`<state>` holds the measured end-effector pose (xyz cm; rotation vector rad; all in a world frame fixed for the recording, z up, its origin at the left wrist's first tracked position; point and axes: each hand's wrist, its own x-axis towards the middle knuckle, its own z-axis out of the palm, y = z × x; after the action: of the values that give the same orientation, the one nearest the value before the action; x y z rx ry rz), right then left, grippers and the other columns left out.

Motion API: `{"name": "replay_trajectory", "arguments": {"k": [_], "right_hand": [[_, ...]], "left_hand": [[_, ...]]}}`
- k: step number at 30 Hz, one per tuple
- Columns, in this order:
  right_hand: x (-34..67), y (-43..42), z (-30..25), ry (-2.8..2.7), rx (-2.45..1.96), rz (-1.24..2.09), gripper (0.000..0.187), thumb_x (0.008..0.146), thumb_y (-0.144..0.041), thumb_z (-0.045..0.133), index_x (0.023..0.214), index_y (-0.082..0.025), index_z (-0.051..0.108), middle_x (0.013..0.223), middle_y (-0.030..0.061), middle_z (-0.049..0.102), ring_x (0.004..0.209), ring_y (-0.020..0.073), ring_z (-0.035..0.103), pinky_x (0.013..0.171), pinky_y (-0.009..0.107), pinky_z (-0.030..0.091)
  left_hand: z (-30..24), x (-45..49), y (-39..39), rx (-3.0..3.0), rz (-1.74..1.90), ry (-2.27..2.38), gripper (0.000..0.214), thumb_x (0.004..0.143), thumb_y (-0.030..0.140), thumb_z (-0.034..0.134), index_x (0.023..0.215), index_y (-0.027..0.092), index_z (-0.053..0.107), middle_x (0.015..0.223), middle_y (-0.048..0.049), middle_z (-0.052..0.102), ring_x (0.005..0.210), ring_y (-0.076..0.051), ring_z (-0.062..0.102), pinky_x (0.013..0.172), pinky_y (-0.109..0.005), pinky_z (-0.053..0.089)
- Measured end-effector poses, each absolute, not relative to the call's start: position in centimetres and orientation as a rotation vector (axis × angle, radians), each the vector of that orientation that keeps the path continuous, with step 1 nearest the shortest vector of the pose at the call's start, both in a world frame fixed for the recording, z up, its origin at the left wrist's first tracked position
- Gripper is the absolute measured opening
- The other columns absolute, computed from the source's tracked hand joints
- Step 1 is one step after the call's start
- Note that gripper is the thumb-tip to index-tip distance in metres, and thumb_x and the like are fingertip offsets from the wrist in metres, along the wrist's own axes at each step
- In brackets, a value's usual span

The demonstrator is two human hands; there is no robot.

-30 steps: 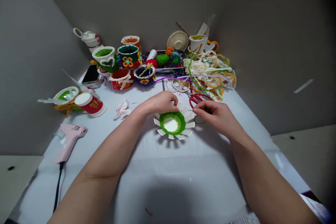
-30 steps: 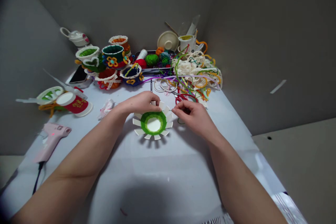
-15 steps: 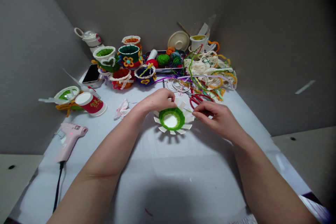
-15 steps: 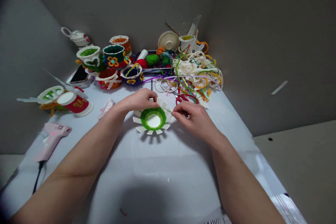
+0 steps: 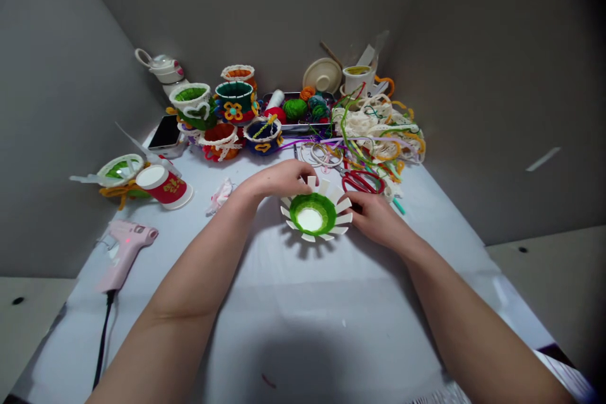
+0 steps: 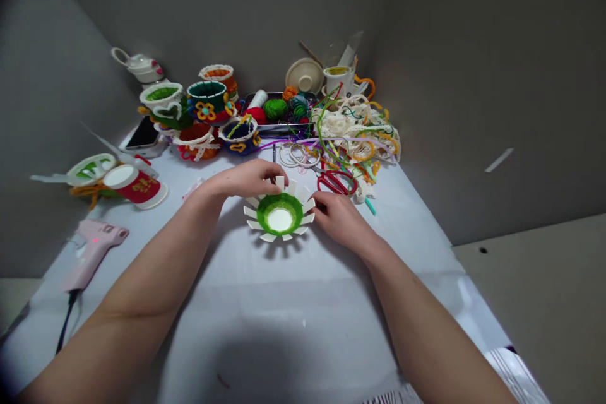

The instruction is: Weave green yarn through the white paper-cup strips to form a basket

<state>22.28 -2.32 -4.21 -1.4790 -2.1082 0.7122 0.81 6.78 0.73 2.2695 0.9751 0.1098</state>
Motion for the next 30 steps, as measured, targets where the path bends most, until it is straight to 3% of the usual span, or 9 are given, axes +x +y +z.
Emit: {"name": "replay_trajectory", "arguments": {"k": [3,10,18,25,30], "right_hand": [[22.0,-2.4,-4.5,-2.079,-1.448,0.751,0.015,0.081,-0.019,0.048,0.08,-0.017,0.063,0.073,0.0018,0.066,0.064,0.0142,0.055,0.058,0.023,0.035],[21.5,-2.5,-4.8,-2.063,-1.458,0.698,0.015,0.082,-0.021,0.048,0.075,-0.016,0.061,0.07,0.0017,0.064,0.062,0.0134,0.052,0.057,0.023,0.033],[21.9,-2.5,-4.4,-2.049,-1.438,0.728,0.016,0.084,-0.023,0.05,0.08,-0.016,0.064,0.073,0.0024,0.065,0.062,0.0129,0.053,0.057,0.023,0.037],[23.4,-2.9,-2.4,-1.864,-1.472,0.815,0.021,0.085,-0.034,0.055,0.084,-0.016,0.066,0.074,0.0031,0.066,0.062,0.0132,0.054,0.058,0.024,0.041],[22.8,-3.5,-1.6,-1.842,-1.37,0.696,0.017,0.086,-0.031,0.057,0.083,-0.017,0.065,0.078,0.0041,0.065,0.064,0.0127,0.054,0.058,0.024,0.042]], "left_hand": [[1.0,1.3,6.3,2.287,0.194,0.853,0.034,0.069,0.023,0.057,0.101,0.017,0.066,0.094,-0.0016,0.067,0.079,-0.013,0.057,0.068,-0.022,0.04],[0.9,1.3,6.3,2.246,0.1,0.793,0.033,0.07,0.033,0.061,0.098,0.016,0.066,0.086,-0.0014,0.066,0.073,-0.012,0.055,0.063,-0.022,0.038],[0.3,1.6,6.5,2.32,0.029,0.845,0.022,0.071,0.034,0.059,0.075,0.015,0.068,0.063,0.0019,0.059,0.061,-0.01,0.048,0.057,-0.021,0.032],[0.8,1.6,6.3,2.3,0.068,0.996,0.02,0.071,0.032,0.058,0.073,0.015,0.068,0.064,0.0013,0.06,0.062,-0.011,0.048,0.058,-0.022,0.033],[0.5,1.7,6.3,2.299,0.073,1.003,0.021,0.07,0.033,0.057,0.073,0.016,0.068,0.064,0.0012,0.06,0.062,-0.011,0.049,0.058,-0.023,0.033]]}}
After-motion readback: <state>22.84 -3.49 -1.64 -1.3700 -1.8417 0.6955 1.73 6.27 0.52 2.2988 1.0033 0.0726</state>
